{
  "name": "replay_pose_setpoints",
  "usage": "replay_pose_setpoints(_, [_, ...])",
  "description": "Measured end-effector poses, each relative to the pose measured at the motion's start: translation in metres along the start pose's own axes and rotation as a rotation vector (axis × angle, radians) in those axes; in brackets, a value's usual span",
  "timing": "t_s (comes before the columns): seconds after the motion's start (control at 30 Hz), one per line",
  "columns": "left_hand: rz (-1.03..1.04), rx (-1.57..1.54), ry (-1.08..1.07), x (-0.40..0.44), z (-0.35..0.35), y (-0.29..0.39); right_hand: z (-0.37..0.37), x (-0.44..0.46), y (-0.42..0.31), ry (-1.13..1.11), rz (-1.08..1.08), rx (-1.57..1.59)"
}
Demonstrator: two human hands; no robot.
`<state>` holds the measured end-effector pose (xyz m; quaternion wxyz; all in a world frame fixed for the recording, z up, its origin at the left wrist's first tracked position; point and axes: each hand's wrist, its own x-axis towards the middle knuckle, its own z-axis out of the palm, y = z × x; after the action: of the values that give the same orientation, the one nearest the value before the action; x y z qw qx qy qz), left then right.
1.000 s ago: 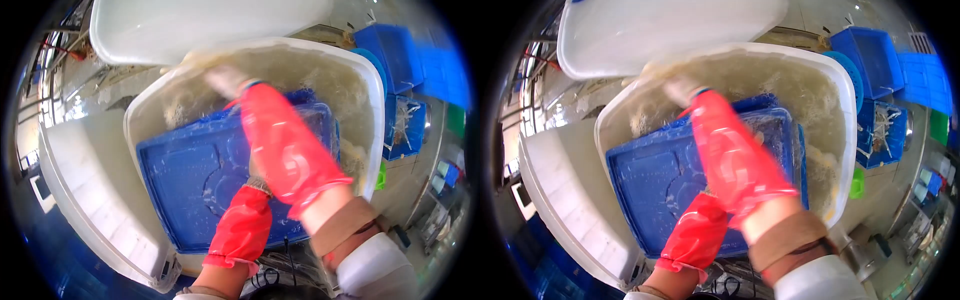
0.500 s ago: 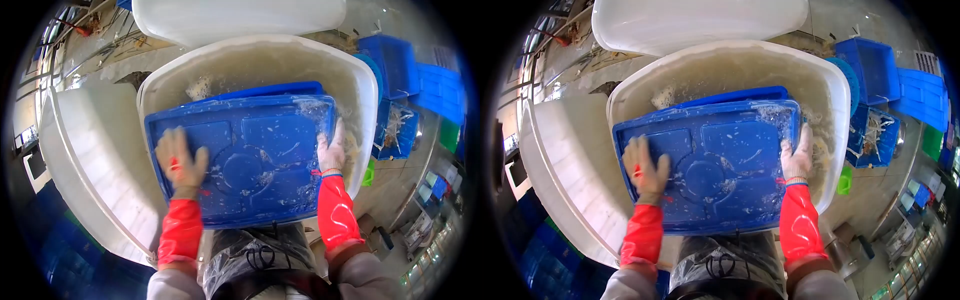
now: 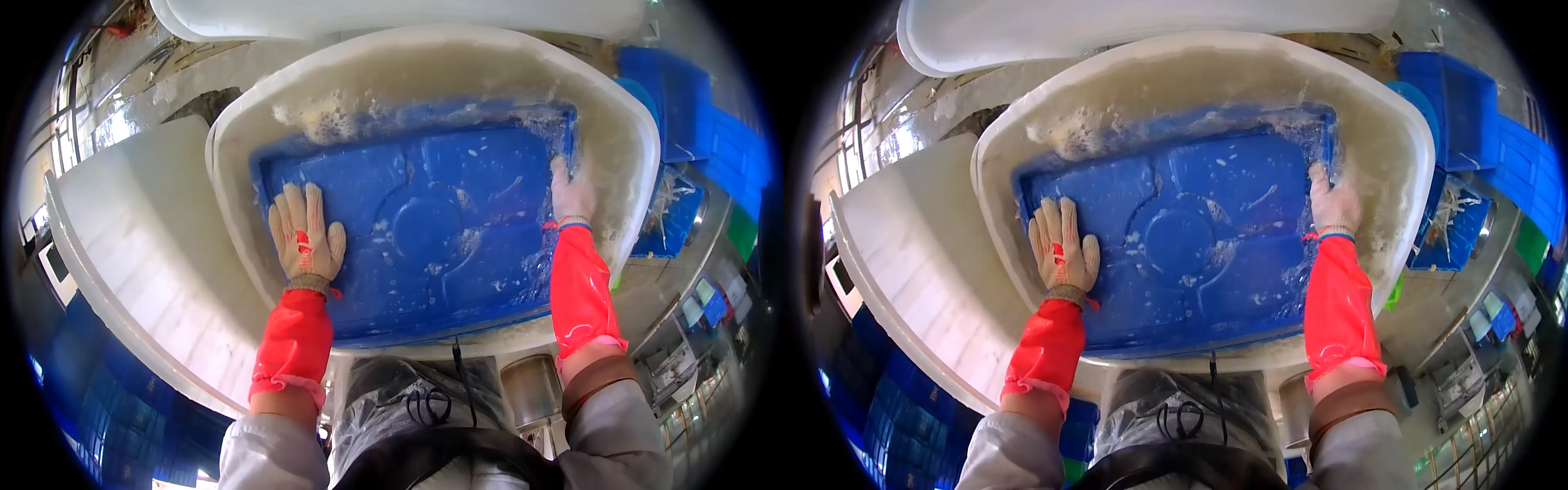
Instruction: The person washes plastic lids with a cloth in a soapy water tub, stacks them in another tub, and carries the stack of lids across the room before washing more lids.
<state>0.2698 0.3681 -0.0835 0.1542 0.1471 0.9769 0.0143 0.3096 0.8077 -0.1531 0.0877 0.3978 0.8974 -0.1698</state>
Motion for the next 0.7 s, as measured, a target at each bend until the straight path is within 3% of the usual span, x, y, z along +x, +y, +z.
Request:
replay_pose_setpoints(0.07, [-0.014,-0.008,-0.023,0.009,0.001,-0.001,0.006,0.010,0.003,0.023,-0.012,-0.024])
replay_pose_setpoints(0.13, [0.016,-0.001,0.038,0.007,0.007,-0.005,-0.015,0.012,-0.016,-0.244,0.148,-0.013])
replay_pose_setpoints(0.17, [0.045,0.005,0.105,0.006,0.009,-0.007,-0.014,0.007,-0.017,-0.254,0.150,-0.026])
replay_pose_setpoints(0.23, [0.038,0.006,0.122,0.005,0.014,-0.008,-0.009,0.003,-0.020,-0.028,0.032,-0.004])
replay_pose_setpoints(0.4, [0.013,-0.052,0.053,0.017,0.006,-0.004,0.007,0.007,0.009,0.223,-0.212,-0.127])
replay_pose_setpoints(0.47, [0.025,-0.113,0.049,0.005,0.014,-0.004,-0.015,-0.006,-0.015,0.015,0.031,-0.064])
replay_pose_setpoints(0.53, [0.033,0.037,0.210,-0.012,0.029,-0.007,-0.005,-0.013,-0.001,0.106,-0.089,0.008])
replay_pose_setpoints(0.6, [-0.003,0.053,0.145,-0.032,0.031,-0.008,-0.003,-0.029,0.009,0.128,-0.186,0.093])
replay_pose_setpoints(0.7, [0.077,0.070,0.339,-0.035,0.032,-0.010,-0.005,-0.037,0.010,0.044,-0.086,0.179])
